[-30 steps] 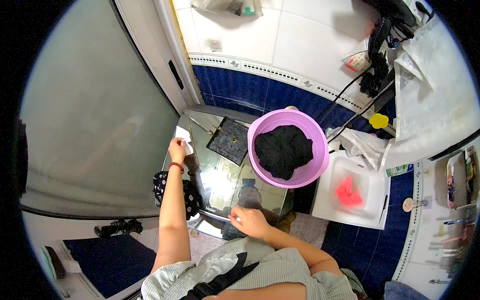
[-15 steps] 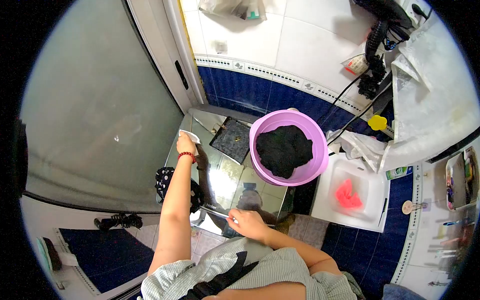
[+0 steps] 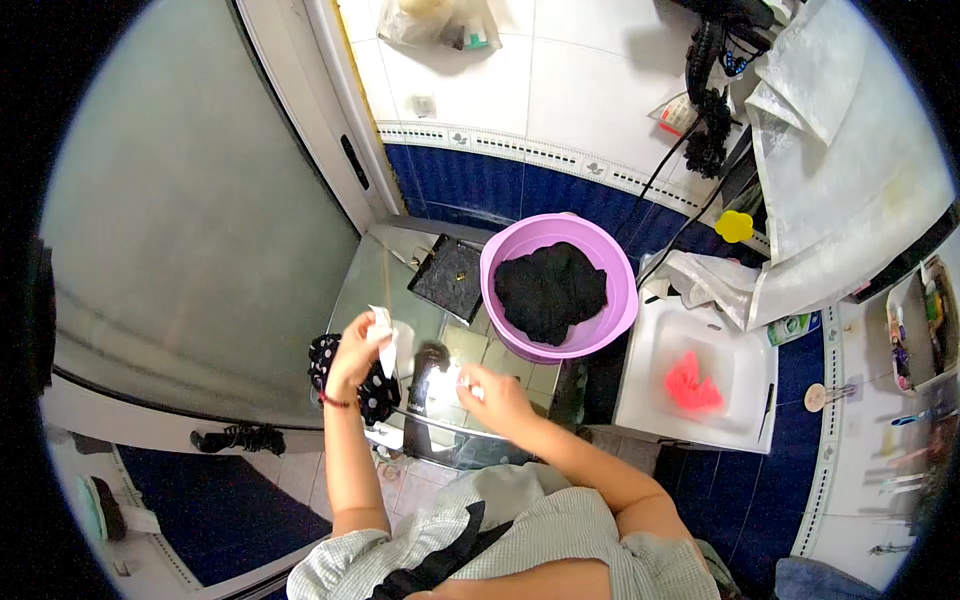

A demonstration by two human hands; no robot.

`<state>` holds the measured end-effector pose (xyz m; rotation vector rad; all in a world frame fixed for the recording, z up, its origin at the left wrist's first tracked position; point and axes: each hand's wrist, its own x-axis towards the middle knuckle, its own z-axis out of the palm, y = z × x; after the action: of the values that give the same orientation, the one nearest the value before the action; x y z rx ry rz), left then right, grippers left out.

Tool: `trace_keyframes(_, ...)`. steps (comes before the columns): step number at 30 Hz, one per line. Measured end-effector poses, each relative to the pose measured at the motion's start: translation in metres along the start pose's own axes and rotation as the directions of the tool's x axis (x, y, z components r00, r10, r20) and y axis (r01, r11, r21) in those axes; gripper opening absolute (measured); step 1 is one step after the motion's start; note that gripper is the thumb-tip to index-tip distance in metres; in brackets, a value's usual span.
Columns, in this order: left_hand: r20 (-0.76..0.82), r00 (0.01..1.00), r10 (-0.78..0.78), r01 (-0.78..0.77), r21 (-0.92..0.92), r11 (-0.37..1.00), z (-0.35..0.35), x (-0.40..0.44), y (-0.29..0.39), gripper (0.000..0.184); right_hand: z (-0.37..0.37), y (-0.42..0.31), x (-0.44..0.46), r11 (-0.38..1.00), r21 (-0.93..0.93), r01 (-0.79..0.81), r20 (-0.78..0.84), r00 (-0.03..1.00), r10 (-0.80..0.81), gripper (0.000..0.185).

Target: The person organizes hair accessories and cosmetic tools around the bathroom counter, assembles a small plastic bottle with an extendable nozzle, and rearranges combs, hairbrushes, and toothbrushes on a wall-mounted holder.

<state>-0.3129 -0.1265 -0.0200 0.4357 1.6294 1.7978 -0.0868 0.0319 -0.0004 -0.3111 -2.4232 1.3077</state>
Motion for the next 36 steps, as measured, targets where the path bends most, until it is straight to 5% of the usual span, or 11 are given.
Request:
trace_keyframes(2, 0.102, 0.995, -0.016, 0.018, -0.024, 1.000, 0.031, -0.042, 0.015, 0.039, -0.004, -0.018, 0.026, 0.973, 0.231, -0.003, -0.075, 0.997, 0.021, 0.021)
trace_keyframes(7, 0.284, 0.958, -0.031, 0.091, -0.198, 0.976, 0.051, -0.085, -0.005, 0.045, 0.011, -0.020, 0.045, 0.771, 0.534, -0.348, 0.318, 0.927, 0.198, 0.022)
trace_keyframes(11, 0.186, 0.981, -0.050, 0.092, -0.222, 0.971, 0.044, -0.103, -0.024, 0.039, 0.022, -0.022, 0.035, 0.681, 0.624, -0.383, 0.346, 0.917, 0.199, 0.019)
trace_keyframes(17, -0.167, 0.986, -0.029, -0.024, -0.306, 0.952, 0.018, -0.122, -0.060, 0.033, -0.013, -0.024, 0.033, 0.746, 0.603, -0.284, 0.079, 0.951, 0.298, 0.017)
trace_keyframes(23, -0.433, 0.849, 0.305, -0.209, 0.254, 0.944, 0.032, -0.114, -0.077, 0.026, -0.076, -0.028, 0.015, 0.760, 0.621, -0.190, -0.140, 0.927, 0.347, 0.016)
trace_keyframes(26, -0.252, 0.859, 0.445, -0.074, 0.800, 0.596, 0.068, -0.100, -0.078, 0.028, -0.085, -0.022, 0.003, 0.780, 0.602, -0.171, -0.165, 0.929, 0.331, 0.017)
trace_keyframes(27, -0.220, 0.933, 0.284, 0.051, 0.863, 0.502, 0.077, -0.092, -0.082, 0.036, -0.085, -0.021, -0.001, 0.786, 0.588, -0.190, -0.158, 0.926, 0.342, 0.017)
trace_keyframes(29, -0.195, 0.872, 0.449, 0.033, 0.939, 0.344, 0.086, -0.070, -0.137, 0.051, -0.084, -0.018, -0.009, 0.790, 0.567, -0.234, -0.137, 0.918, 0.371, 0.018)
trace_keyframes(36, -0.051, 0.921, 0.387, 0.023, 0.997, 0.076, 0.083, -0.027, -0.135, 0.064, -0.085, -0.004, -0.028, 0.784, 0.542, -0.302, -0.095, 0.905, 0.414, 0.018)
